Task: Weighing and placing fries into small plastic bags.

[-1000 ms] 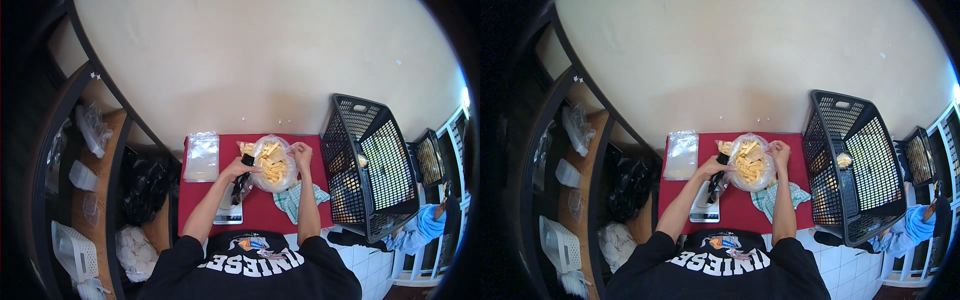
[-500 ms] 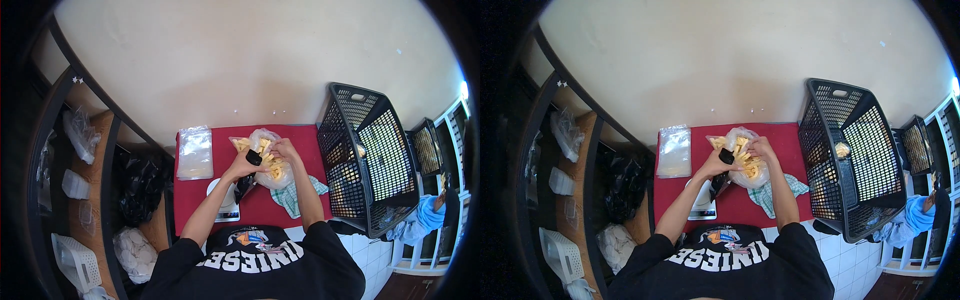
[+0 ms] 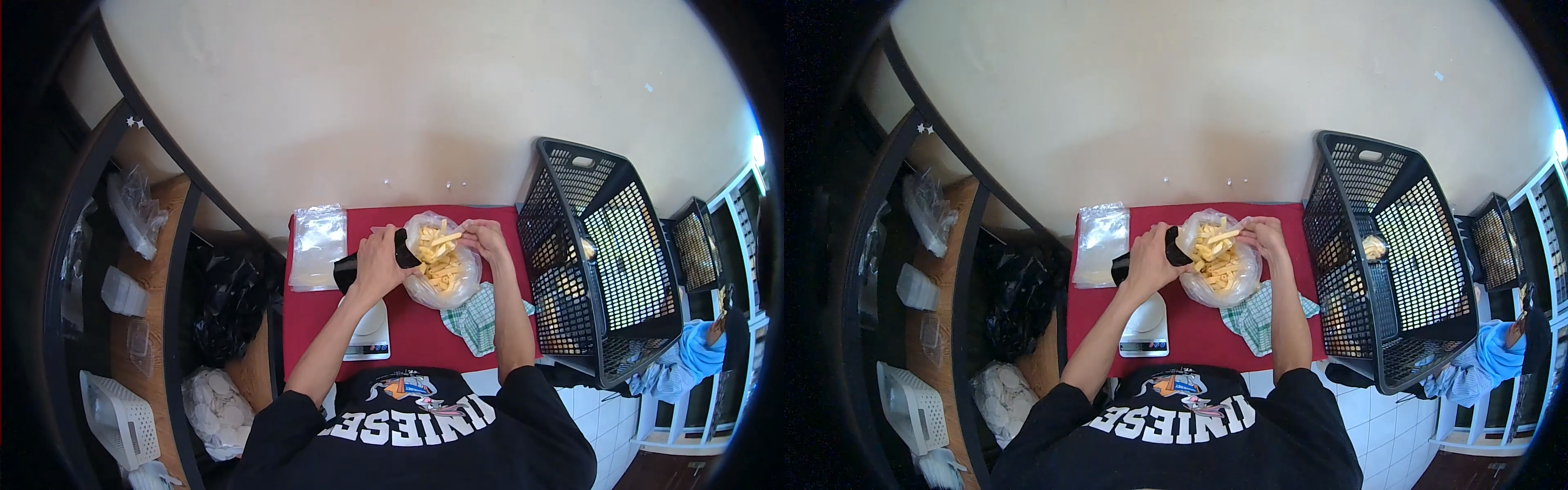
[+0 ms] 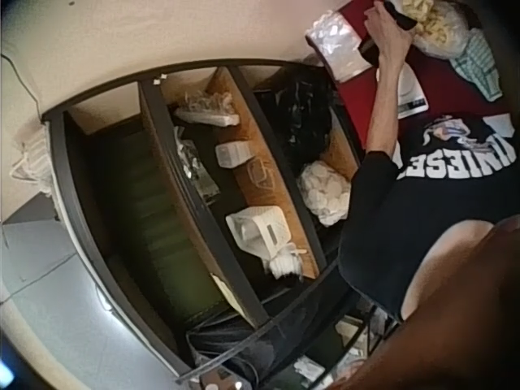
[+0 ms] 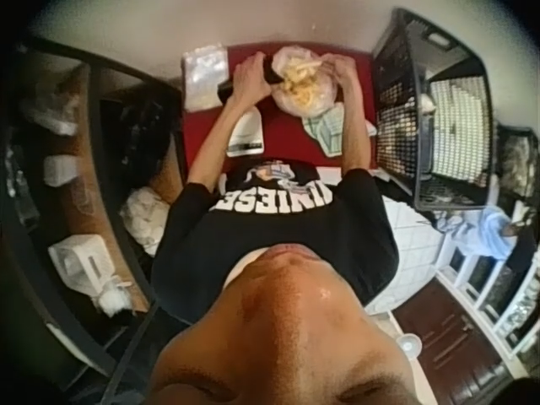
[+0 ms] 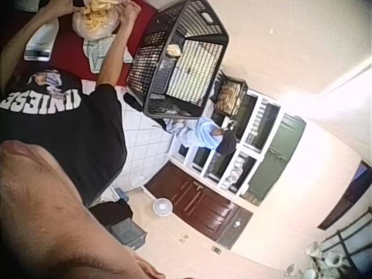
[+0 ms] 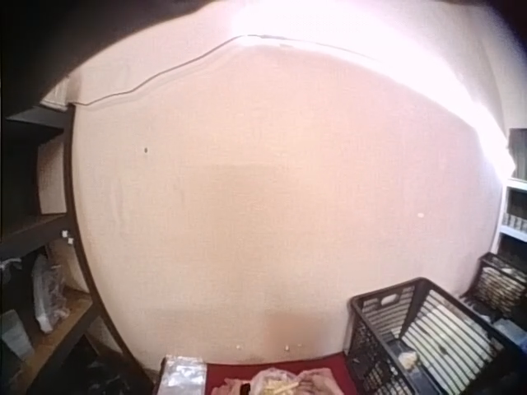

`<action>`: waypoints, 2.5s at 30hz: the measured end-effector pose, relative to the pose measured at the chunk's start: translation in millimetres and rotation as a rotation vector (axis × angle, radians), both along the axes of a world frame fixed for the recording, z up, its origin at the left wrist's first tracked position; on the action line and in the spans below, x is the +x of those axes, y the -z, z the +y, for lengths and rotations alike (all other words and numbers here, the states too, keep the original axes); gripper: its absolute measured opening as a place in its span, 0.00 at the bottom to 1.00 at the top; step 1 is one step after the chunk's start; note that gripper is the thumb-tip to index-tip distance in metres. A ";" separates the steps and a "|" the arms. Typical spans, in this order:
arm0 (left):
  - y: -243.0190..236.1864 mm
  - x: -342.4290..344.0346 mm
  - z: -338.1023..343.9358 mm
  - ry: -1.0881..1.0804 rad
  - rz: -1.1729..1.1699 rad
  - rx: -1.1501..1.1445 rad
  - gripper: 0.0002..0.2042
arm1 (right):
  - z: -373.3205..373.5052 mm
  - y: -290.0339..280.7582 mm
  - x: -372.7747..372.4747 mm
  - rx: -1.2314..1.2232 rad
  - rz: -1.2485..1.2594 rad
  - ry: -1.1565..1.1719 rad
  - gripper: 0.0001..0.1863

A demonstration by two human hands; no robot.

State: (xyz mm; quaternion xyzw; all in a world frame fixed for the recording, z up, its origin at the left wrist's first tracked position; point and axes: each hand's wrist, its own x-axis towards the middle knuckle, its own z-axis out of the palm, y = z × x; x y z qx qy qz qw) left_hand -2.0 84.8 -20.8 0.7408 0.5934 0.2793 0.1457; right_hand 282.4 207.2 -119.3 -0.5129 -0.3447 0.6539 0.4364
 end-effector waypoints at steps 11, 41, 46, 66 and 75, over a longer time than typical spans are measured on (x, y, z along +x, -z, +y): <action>29.7 36.8 16.3 -0.044 0.184 0.079 0.44 | -24.1 -60.2 3.2 0.203 0.083 0.221 0.09; 39.2 34.6 14.4 0.026 -0.370 0.331 0.51 | -105.9 -181.0 -91.1 0.758 -0.324 0.332 0.06; 57.5 18.4 17.0 -0.002 -0.739 0.309 0.47 | -108.8 -183.9 -90.5 0.886 -0.213 0.208 0.05; 76.3 -60.0 11.3 -0.052 -1.098 -0.166 0.21 | -42.0 -47.1 -32.6 0.767 -0.395 0.141 0.02; 86.7 -52.9 17.3 0.172 -0.901 -0.234 0.27 | -15.8 -13.7 -28.7 0.690 -0.369 0.008 0.02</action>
